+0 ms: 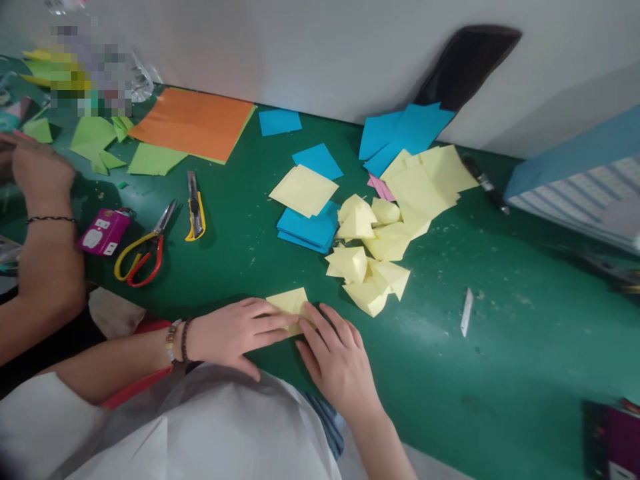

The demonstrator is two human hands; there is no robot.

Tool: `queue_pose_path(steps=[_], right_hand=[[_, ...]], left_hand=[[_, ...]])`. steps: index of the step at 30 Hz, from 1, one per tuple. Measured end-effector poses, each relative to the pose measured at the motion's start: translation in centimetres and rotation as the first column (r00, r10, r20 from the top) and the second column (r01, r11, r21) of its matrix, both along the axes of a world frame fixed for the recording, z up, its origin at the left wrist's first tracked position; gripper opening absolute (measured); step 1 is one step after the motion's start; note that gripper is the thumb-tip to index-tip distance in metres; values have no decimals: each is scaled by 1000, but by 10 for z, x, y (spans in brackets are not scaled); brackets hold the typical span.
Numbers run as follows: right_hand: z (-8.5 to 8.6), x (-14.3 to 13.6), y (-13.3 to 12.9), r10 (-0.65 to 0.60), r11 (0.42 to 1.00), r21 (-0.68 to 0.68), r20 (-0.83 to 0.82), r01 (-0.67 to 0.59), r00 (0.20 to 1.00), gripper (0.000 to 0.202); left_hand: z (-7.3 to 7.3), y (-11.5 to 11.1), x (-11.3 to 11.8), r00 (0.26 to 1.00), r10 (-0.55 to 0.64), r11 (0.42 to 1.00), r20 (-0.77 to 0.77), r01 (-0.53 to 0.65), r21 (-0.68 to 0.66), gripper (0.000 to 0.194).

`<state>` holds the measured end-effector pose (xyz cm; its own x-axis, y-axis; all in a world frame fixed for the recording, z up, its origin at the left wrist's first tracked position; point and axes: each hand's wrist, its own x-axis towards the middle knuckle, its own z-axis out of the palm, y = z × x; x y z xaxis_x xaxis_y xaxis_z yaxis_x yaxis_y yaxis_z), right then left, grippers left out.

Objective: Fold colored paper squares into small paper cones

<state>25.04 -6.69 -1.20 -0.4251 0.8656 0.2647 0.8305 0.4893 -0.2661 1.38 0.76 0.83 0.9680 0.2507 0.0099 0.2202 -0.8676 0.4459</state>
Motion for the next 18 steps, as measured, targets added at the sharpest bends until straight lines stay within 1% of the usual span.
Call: queue_pose_path(steps=[2,6,9,13,16,18], right_hand=[[0,1,-1,-2,1000,3,-18,2,1000,34],[-1,2,-2,-6,1000,27,-37,7,999,38],[-2,1,0,-6,1000,21,-9,6,1000,34],[-1,0,1,-26,999,28,24,26,999,30],[4,0,-4,-51,998,34,-28,52,998,32],[9,-3,-12,-94,994,41,-90,98,991,31]], left_hand=[[-1,0,0,1000,0,1000,-4,0,10,79],[-3,-1,-1,999,41,998,3,-41,37,76],[-2,-1,0,999,33,998,12,-33,47,77],[1,0,1,1000,8,999,-18,-7,33,76],[2,0,1,999,16,1000,-34,-16,20,76],[1,0,0,999,15,1000,-33,-15,14,77]])
